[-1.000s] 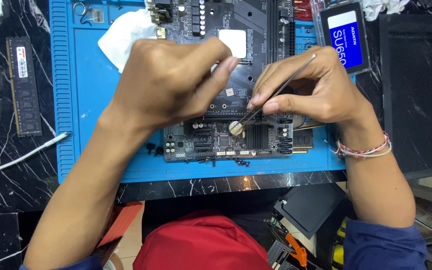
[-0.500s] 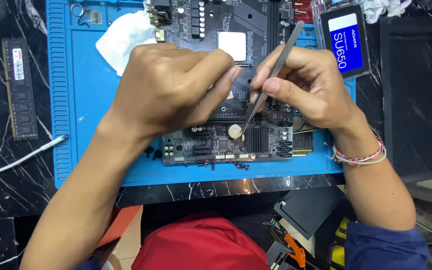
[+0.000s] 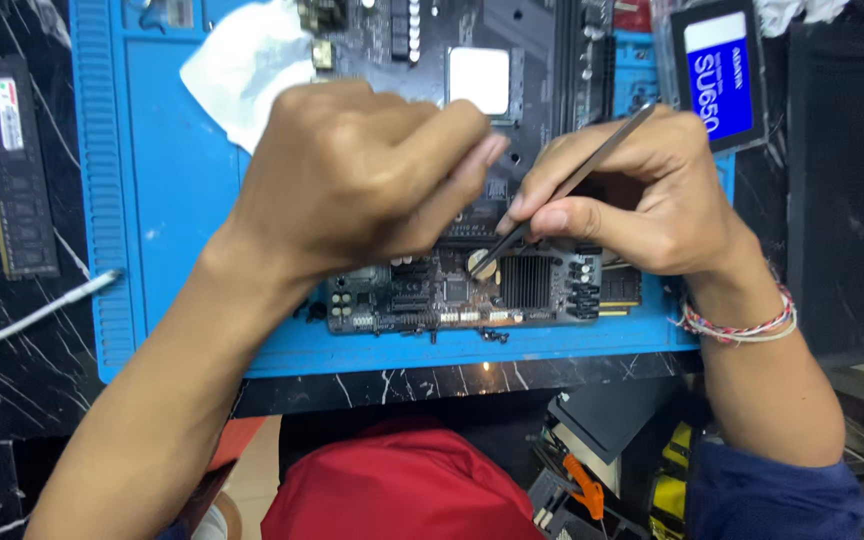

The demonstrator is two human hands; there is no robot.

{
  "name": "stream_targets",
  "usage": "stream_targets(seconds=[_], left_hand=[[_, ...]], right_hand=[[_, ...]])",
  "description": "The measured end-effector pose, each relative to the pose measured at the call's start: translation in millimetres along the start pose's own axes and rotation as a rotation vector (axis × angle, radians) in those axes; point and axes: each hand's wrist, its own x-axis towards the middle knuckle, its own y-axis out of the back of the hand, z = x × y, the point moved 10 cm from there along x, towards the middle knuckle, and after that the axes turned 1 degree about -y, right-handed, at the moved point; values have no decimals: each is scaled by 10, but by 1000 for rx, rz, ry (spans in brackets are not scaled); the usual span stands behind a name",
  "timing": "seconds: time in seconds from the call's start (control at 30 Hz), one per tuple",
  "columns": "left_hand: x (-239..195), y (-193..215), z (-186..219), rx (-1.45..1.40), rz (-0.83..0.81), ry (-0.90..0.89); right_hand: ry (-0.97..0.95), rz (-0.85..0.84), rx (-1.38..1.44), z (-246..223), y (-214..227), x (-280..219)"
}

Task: The person uses tweezers to remove small black components from a motherboard and places them on a blue mat. They then pick up a solid-state drive, inspect it, and return to the motherboard to continue working with the tweezers.

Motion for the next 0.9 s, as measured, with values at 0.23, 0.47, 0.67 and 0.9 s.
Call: stream_targets(seconds=[0.23,0.47,0.67,0.9], left_hand=[[-71,-35,-116,86,-10,39],[-183,42,-289,31,15,25],[-181,-44,-320,-33,-89,36],[-194,-74,-308,-63,-132,8]], right_hand=[[-30,-18,-9,27,-39,-14],[-70,17,-2,100,-25,-49],[-81,51,-41,110,4,-51],[-183,268,94,263,100,-107]])
